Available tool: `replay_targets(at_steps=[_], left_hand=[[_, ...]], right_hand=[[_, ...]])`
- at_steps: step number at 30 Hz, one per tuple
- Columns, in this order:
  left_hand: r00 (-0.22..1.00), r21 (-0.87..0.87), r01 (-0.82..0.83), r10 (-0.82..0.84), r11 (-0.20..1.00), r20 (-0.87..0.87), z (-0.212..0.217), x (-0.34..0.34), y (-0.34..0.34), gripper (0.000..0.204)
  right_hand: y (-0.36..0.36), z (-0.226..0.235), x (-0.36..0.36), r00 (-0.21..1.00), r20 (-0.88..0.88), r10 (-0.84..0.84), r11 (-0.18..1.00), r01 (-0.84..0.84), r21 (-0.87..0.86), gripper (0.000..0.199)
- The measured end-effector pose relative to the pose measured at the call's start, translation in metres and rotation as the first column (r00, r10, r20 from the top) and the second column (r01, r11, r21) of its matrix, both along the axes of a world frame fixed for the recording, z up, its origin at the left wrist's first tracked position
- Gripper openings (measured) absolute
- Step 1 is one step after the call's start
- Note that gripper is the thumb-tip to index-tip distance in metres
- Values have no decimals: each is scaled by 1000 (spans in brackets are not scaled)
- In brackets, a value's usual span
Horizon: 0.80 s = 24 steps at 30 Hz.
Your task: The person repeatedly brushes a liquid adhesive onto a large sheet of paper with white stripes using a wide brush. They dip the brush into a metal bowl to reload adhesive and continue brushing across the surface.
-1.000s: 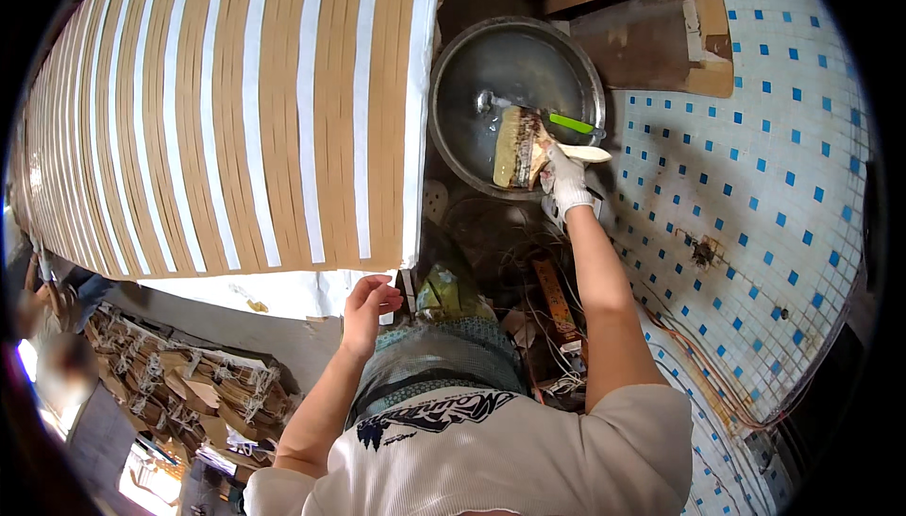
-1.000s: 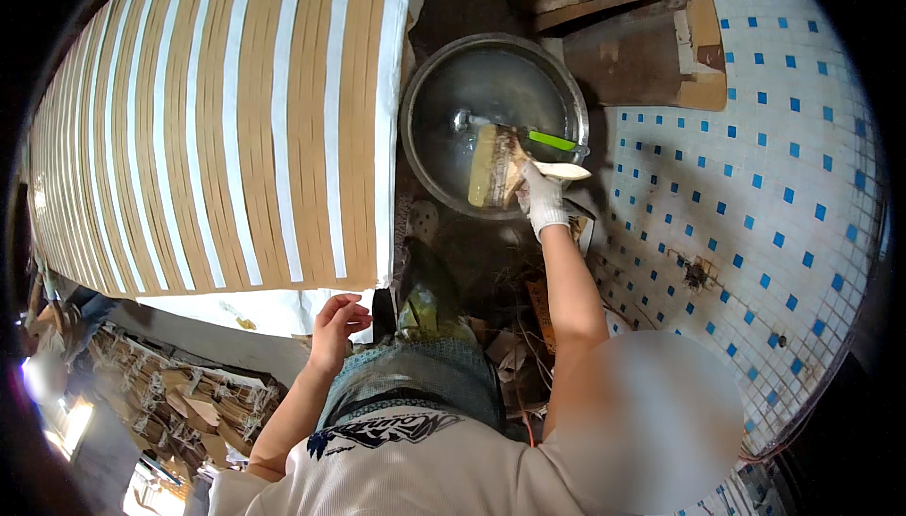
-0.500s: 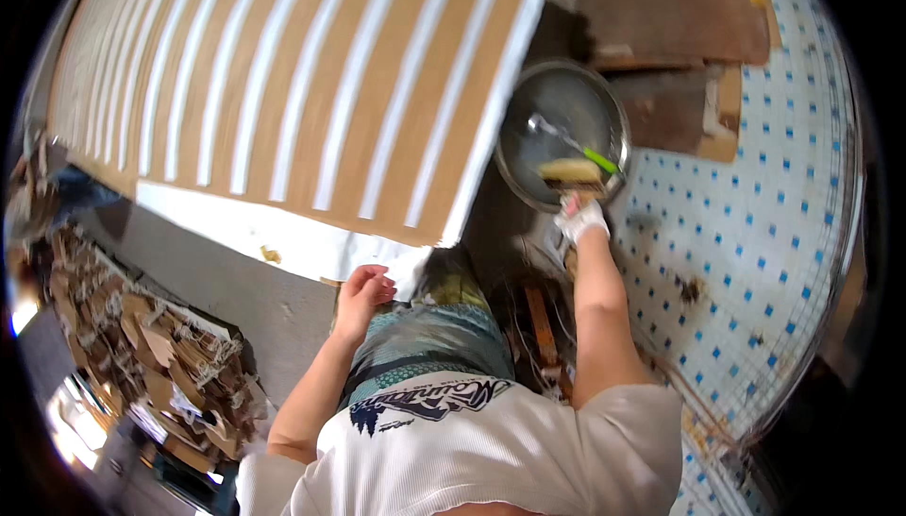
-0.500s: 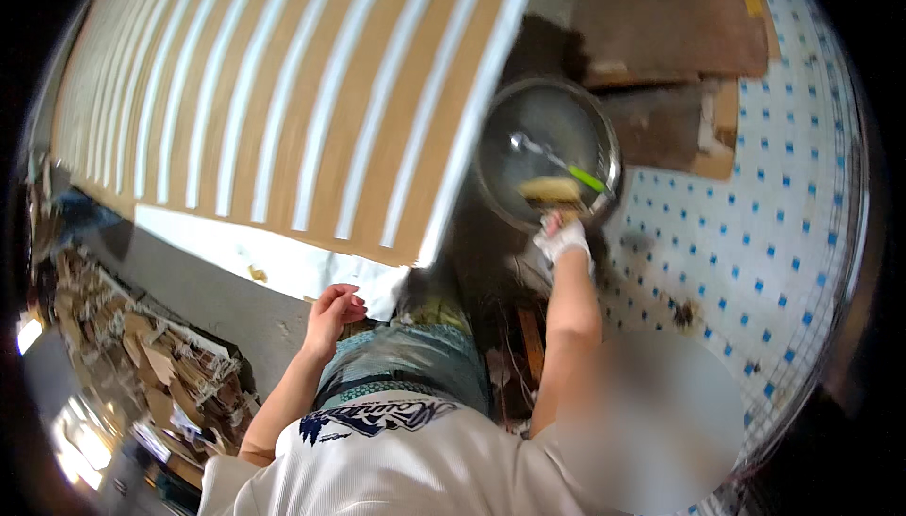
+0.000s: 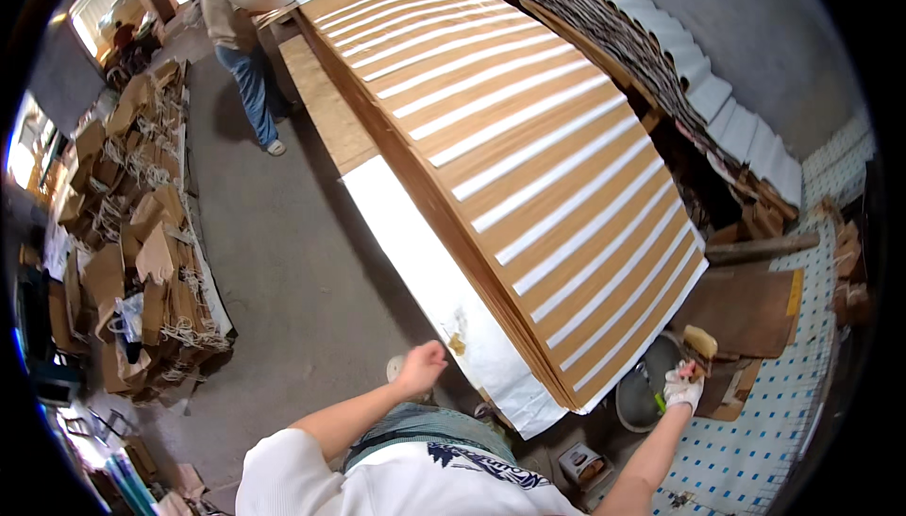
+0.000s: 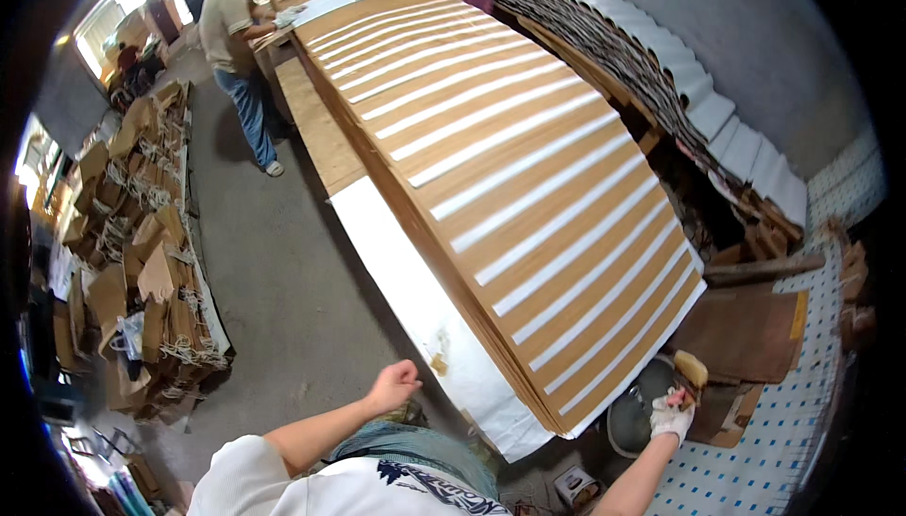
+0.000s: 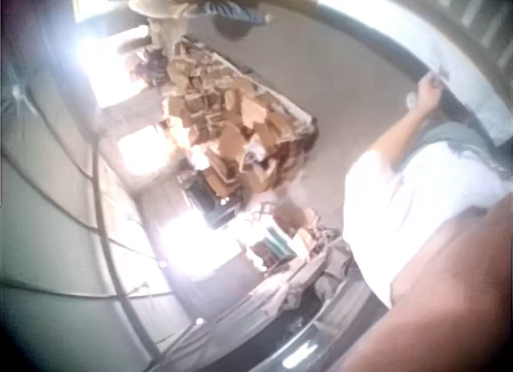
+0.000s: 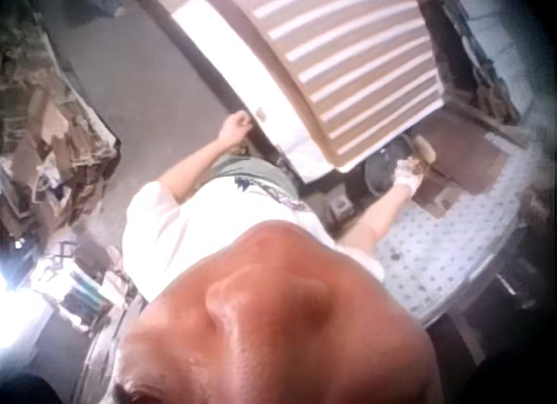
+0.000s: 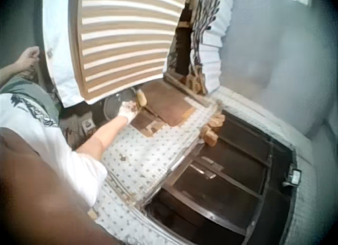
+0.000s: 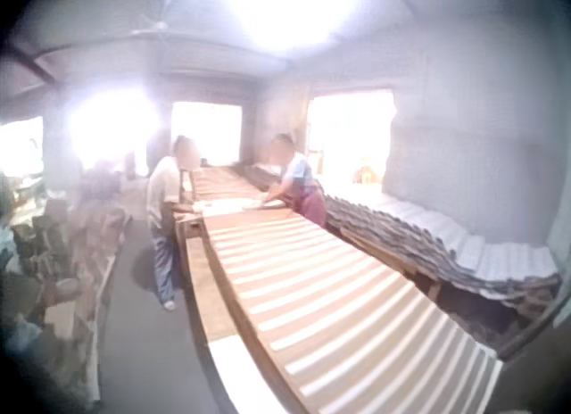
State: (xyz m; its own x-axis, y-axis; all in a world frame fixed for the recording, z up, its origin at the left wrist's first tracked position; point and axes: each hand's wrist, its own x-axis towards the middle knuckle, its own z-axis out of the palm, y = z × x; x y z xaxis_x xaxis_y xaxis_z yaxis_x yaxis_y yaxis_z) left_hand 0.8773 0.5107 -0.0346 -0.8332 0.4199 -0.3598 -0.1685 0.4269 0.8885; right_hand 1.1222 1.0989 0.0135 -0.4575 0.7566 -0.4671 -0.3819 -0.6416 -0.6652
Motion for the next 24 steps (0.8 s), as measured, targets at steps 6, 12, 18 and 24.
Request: replay_targets(at_steps=[6, 12, 18, 24], left_hand=[[900, 63, -437, 436, 897, 31, 19, -62, -161, 32], [614, 180, -786, 718, 591, 328, 35, -62, -264, 42], [530, 209, -848, 780, 487, 333, 60, -107, -306, 48], [537, 289, -834, 811, 470, 232, 58, -207, -351, 48]], right_hand=[[-78, 87, -243, 998, 28, 55, 997, -56, 45, 37], [-163, 92, -439, 927, -108, 358, 929, -342, 144, 46], [-252, 102, -579, 983, -39, 179, 982, -177, 61, 44], [-293, 71, -697, 937, -144, 319, 948, -314, 58, 31]])
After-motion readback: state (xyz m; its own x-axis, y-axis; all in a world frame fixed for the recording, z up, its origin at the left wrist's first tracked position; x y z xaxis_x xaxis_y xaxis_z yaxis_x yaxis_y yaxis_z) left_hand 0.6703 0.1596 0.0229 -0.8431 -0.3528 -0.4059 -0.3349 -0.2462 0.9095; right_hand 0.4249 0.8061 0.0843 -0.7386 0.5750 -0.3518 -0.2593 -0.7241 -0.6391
